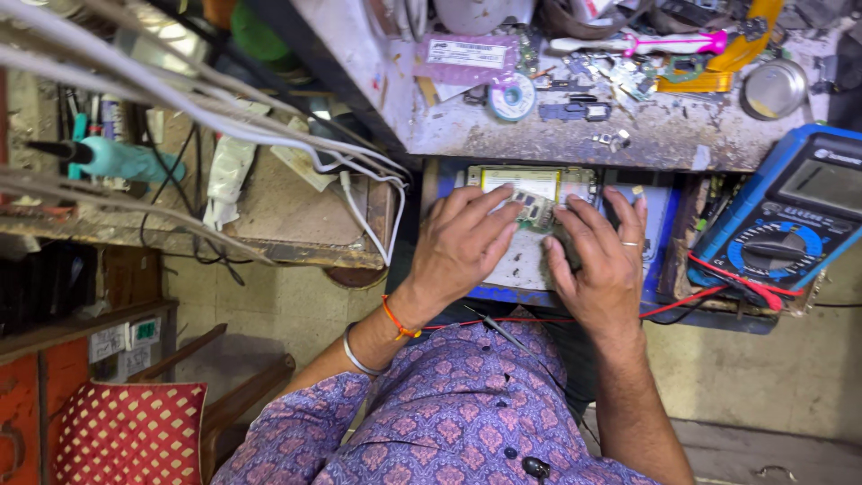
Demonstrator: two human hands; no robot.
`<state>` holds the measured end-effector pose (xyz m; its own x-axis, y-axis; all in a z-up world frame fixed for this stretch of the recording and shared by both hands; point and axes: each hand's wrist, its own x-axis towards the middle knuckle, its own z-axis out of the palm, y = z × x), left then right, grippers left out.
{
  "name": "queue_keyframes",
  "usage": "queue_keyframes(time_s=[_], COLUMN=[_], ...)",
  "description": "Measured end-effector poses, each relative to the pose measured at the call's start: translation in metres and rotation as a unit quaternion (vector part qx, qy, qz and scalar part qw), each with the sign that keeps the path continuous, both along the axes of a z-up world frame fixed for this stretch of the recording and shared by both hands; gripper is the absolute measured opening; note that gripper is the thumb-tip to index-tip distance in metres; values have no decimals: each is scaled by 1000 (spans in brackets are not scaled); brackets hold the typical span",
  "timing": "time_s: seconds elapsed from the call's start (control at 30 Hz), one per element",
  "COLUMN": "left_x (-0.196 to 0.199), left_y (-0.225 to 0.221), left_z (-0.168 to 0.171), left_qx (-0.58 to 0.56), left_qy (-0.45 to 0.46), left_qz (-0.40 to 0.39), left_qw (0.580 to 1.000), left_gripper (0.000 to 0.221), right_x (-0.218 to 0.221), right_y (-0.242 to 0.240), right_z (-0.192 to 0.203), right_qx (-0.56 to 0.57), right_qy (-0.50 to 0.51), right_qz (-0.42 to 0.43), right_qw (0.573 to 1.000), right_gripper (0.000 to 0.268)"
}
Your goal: The person uses tweezers and a soldering iron on a phone motherboard before using a digital multimeter to test points on the circuit board.
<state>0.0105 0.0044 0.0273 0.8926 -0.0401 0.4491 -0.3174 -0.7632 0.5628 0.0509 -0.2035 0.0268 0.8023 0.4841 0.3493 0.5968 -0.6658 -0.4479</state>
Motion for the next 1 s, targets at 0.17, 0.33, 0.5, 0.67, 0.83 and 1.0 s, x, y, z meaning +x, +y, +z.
queue_keyframes(time_s=[0.17,0.33,0.5,0.67,0.83,1.0], left_x=[5,-11,-31,-19,11,25], left_y=[-5,15,82,127,138,144], left_z=[12,21,25,30,17,2], left_qx=[60,17,20,59,87,-59], left_qy=[-39,-138,-246,-32,-39,-33], left_qz=[8,-44,202,256,224,176], left_qw=[997,989,948,964,970,982], left_gripper=[31,17,13,41,48,47], right_x=[-3,-2,-2,-1,-2,-3], right_y=[-1,-1,-1,-1,-2,-3], right_z=[-2,-1,5,5,2,2], right_qx=[1,7,5,-19,-6,7], right_qy=[1,4,8,-9,-11,2], right_qz=[-5,-7,-5,1,-3,-4], right_qw=[1000,1000,1000,1000,1000,1000], right_gripper=[38,36,38,39,39,38])
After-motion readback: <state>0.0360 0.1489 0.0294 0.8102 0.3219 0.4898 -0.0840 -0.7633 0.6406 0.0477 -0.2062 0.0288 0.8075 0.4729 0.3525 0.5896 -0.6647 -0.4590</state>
